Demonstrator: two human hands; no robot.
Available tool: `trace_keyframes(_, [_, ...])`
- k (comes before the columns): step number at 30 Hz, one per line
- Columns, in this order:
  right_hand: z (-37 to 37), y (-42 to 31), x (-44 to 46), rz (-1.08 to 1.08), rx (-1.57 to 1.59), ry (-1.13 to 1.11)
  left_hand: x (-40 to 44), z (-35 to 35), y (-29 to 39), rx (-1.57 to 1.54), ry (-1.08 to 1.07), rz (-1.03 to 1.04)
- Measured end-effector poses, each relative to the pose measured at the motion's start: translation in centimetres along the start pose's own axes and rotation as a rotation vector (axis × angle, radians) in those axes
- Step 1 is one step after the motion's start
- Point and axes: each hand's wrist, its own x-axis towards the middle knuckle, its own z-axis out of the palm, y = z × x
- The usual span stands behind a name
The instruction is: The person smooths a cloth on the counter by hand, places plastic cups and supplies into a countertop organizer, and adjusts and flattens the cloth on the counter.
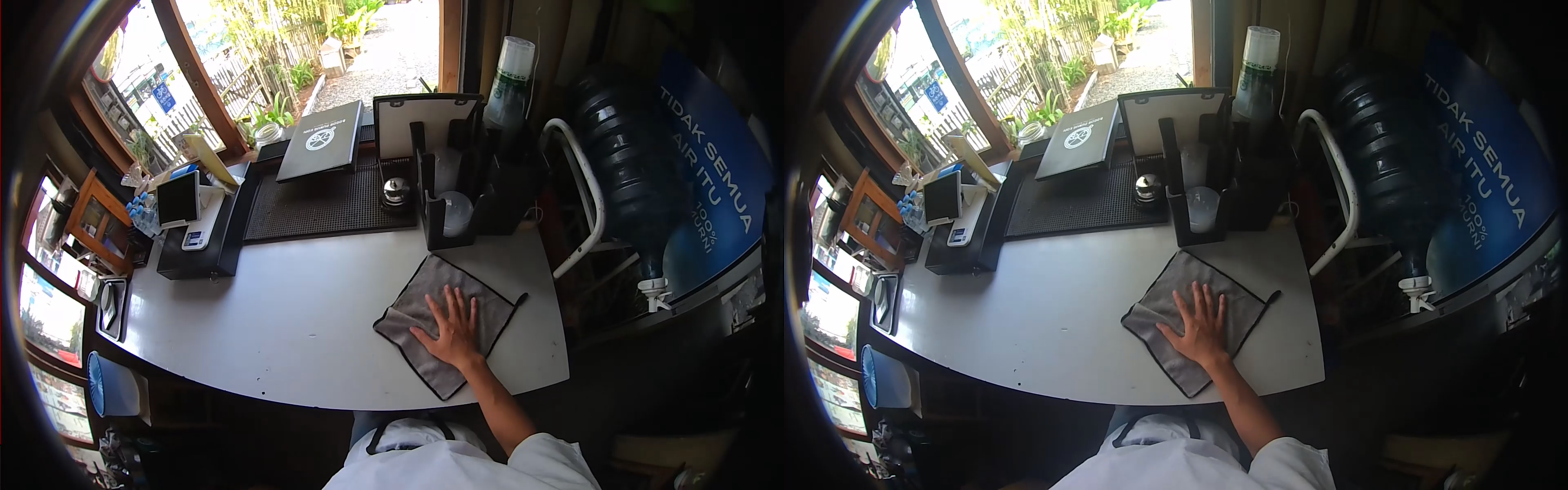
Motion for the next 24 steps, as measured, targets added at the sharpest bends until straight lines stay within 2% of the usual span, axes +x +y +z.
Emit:
trace_keyframes(3, [-0.1, 1.0, 2.5, 0.227, -0.057, 0.039, 0.0, 0.2, -0.1, -0.006, -0.018, 0.011])
trace_keyframes(6, [1.7, -2.1, 2.3, 0.157, -0.147, 0.05, 0.2, -0.4, -0.3, -0.015, -0.059, 0.036])
trace_keyframes(8, [2.2, -5.0, -0.3, -0.082, -0.074, -0.083, 0.8, -2.4, 0.1, -0.064, -0.187, 0.055])
trace_keyframes(9, [2.5, -6.4, -2.2, -0.204, -0.028, -0.144, 1.4, -4.2, 0.5, -0.167, -0.301, 0.082])
trace_keyframes(10, [2.4, -7.2, -3.1, -0.329, 0.015, -0.201, 2.0, -6.0, 1.6, -0.398, -0.496, 0.131])
trace_keyframes(11, [1.9, -7.6, -3.1, -0.318, 0.076, -0.164, -0.5, -9.9, 6.6, -0.44, -0.583, 0.243])
trace_keyframes(13, [1.1, -8.4, -2.7, -0.307, 0.206, -0.096, -2.3, -13.0, 13.2, -0.555, -0.675, 0.5])
trace_keyframes(15, [1.2, -8.8, -2.2, -0.103, 0.635, 0.121, -4.0, -13.1, 19.8, -0.529, -0.571, 0.79])
trace_keyframes(16, [1.0, -8.7, -2.0, 0.005, 0.847, 0.232, -4.9, -12.8, 23.5, -0.375, -0.312, 1.085])
trace_keyframes(17, [0.2, -8.8, -3.2, 0.085, 0.915, 0.25, -3.9, -10.7, 26.0, -0.355, -0.168, 1.282])
trace_keyframes(18, [-1.0, -9.0, -5.3, 0.165, 0.979, 0.268, -3.4, -8.2, 28.0, -0.217, 0.018, 1.324])
trace_keyframes(19, [-1.9, -9.1, -7.7, 0.153, 0.926, 0.307, -2.9, -6.0, 29.8, -0.084, 0.209, 1.357])
trace_keyframes(22, [-0.6, -7.1, -17.4, 0.171, 0.636, 0.408, -1.0, -2.0, 31.8, 0.258, 0.315, 1.301])
trace_keyframes(23, [0.7, -6.7, -20.7, 0.245, 0.543, 0.452, -0.2, -1.9, 31.7, 0.334, 0.323, 1.338])
trace_keyframes(24, [3.0, -6.6, -24.4, 0.468, 0.51, 0.451, 0.5, -2.8, 31.9, 0.313, 0.296, 1.38])
